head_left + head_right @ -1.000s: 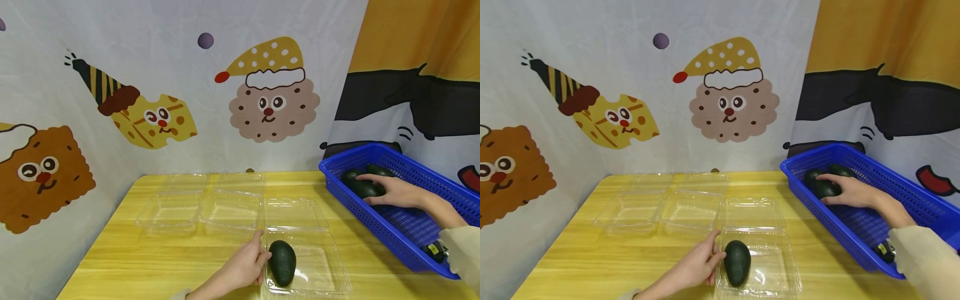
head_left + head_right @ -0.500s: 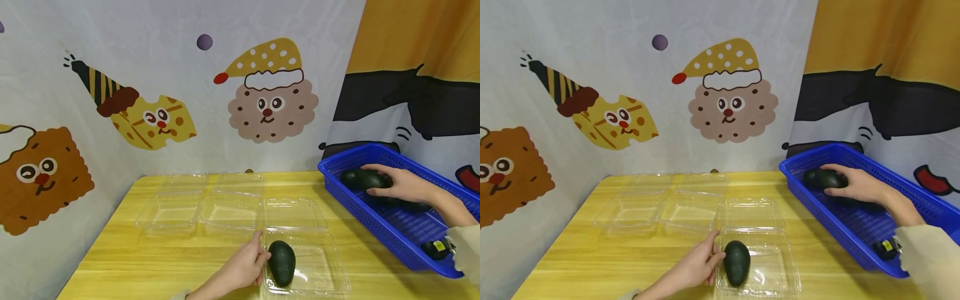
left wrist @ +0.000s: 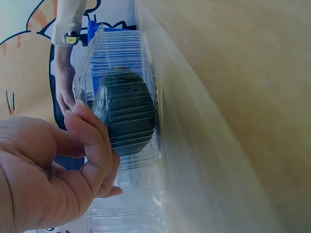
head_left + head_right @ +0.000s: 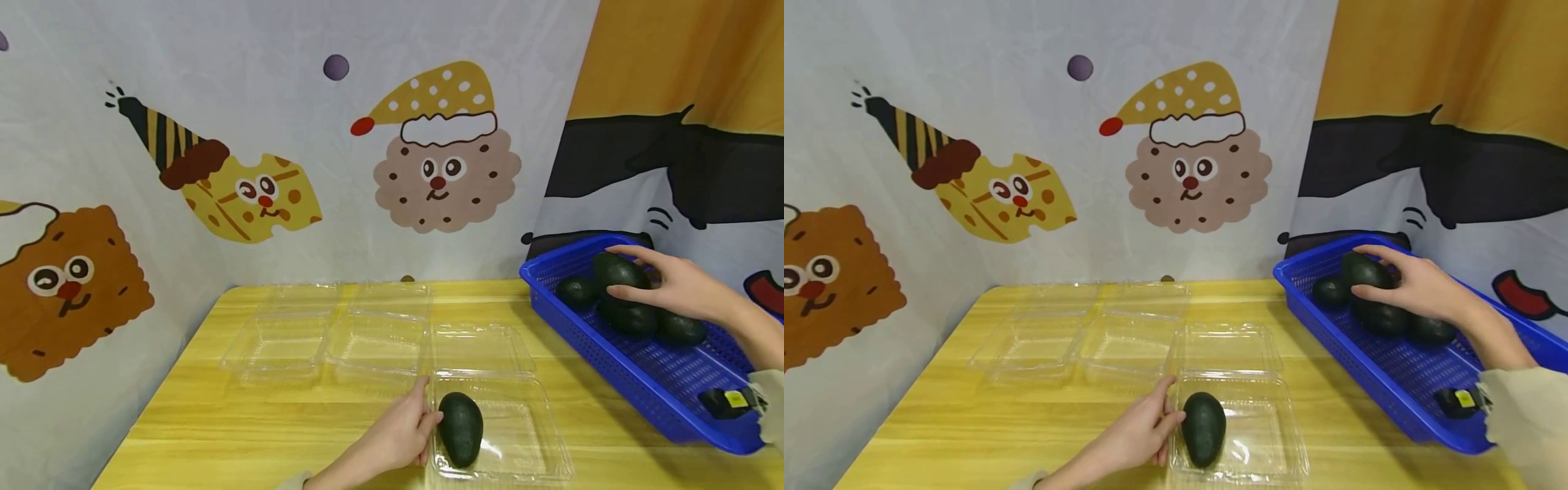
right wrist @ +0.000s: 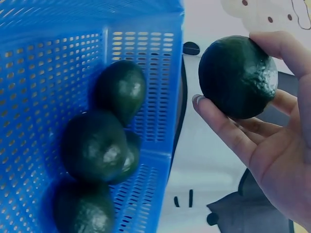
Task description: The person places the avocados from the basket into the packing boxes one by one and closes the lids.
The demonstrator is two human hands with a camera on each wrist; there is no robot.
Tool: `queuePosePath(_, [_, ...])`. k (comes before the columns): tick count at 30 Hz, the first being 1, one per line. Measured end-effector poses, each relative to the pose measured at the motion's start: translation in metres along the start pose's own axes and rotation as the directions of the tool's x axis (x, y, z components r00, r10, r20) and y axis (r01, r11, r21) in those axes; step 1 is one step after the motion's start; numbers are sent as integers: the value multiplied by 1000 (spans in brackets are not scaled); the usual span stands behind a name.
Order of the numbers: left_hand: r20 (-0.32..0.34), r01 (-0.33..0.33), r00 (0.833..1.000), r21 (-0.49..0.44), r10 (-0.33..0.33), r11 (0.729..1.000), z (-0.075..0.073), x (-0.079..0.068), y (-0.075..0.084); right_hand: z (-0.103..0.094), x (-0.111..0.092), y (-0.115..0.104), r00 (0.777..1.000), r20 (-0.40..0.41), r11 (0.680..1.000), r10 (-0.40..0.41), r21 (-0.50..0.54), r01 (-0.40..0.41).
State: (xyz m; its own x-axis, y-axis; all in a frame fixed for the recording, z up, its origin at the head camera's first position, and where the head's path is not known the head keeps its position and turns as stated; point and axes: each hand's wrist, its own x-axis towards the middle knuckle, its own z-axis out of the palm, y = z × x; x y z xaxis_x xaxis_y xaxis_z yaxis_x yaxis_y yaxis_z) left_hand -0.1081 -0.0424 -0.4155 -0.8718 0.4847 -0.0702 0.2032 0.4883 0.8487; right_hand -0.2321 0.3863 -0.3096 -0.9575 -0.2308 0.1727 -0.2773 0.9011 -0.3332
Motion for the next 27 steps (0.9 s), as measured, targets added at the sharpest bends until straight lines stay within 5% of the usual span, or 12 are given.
queuePosePath(27, [-8,-22,1000,-4,22,1000,0,2,-4,-13,-17,-56,999,-28,998,-40,-45,38])
